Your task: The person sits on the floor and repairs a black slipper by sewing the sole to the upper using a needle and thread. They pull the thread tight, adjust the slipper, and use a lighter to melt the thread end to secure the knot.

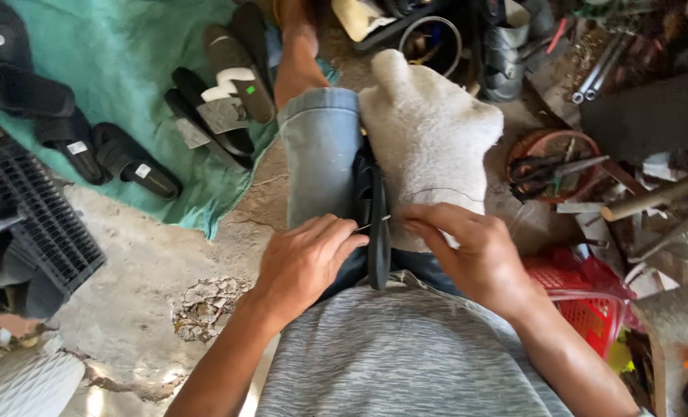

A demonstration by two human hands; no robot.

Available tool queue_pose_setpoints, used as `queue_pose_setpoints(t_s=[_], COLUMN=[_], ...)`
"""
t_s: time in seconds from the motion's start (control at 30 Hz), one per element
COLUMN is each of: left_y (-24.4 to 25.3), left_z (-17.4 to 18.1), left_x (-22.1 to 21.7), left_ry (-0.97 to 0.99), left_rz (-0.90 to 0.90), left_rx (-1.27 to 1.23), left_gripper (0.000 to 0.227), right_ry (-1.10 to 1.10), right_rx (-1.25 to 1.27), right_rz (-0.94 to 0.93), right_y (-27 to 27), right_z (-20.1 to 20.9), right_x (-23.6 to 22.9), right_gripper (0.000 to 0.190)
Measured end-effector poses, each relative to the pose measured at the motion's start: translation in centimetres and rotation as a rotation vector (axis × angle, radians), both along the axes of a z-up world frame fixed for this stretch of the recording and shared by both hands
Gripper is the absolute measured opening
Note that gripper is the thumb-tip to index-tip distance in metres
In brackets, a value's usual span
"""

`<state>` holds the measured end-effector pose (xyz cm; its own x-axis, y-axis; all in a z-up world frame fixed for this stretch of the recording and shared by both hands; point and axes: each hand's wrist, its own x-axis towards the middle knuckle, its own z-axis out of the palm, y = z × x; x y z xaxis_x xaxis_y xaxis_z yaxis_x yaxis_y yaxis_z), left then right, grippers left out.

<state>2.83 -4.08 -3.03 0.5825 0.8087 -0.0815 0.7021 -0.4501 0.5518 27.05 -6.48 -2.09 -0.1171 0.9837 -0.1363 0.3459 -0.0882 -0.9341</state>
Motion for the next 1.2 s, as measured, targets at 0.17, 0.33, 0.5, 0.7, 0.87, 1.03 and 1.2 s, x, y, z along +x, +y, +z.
queue_pose_setpoints(t_s=[0.17, 0.33, 0.5, 0.7, 0.87, 1.03, 1.2], left_y=[0.6, 1.0, -0.6, -3.3, -8.8, -6.6, -4.6], left_z=[0.1, 0.8, -0.6, -0.5, -1.3, 0.0, -1.5], left_x=[-0.3, -0.1, -1.1, -4.2, -12.0, -7.3, -3.6], left_ry=[0.028, 0.026, 0.094, 0.159, 0.277, 0.245, 0.124], left_rz=[-0.079, -0.091, -0.010, 0.288, 0.463, 0.389, 0.297], left_rx=[-0.036, -0.065, 0.061, -0.039, -0.055, 0.032, 0.018], left_gripper=[0.021, 0.024, 0.032, 0.058, 0.056, 0.059, 0.063], right_ry=[-0.108, -0.149, -0.180, -0.196, -0.311, -0.191, -0.034], right_rx=[0.027, 0.049, 0.148, 0.287, 0.318, 0.258, 0.100], right_rz=[0.100, 0.167, 0.176, 0.076, 0.187, 0.197, 0.191], right_y=[0.7, 0.7, 0.3, -0.2, -1.5, -3.3, -5.6], right_z=[-0.5, 1.0, 1.8, -0.3, -2.3, -2.0, 0.3], right_x=[-0.7, -0.7, -1.1, -0.9, 0.1, -0.6, 2.0], right_gripper=[0.019, 0.023, 0.021, 0.023, 0.012, 0.010, 0.020])
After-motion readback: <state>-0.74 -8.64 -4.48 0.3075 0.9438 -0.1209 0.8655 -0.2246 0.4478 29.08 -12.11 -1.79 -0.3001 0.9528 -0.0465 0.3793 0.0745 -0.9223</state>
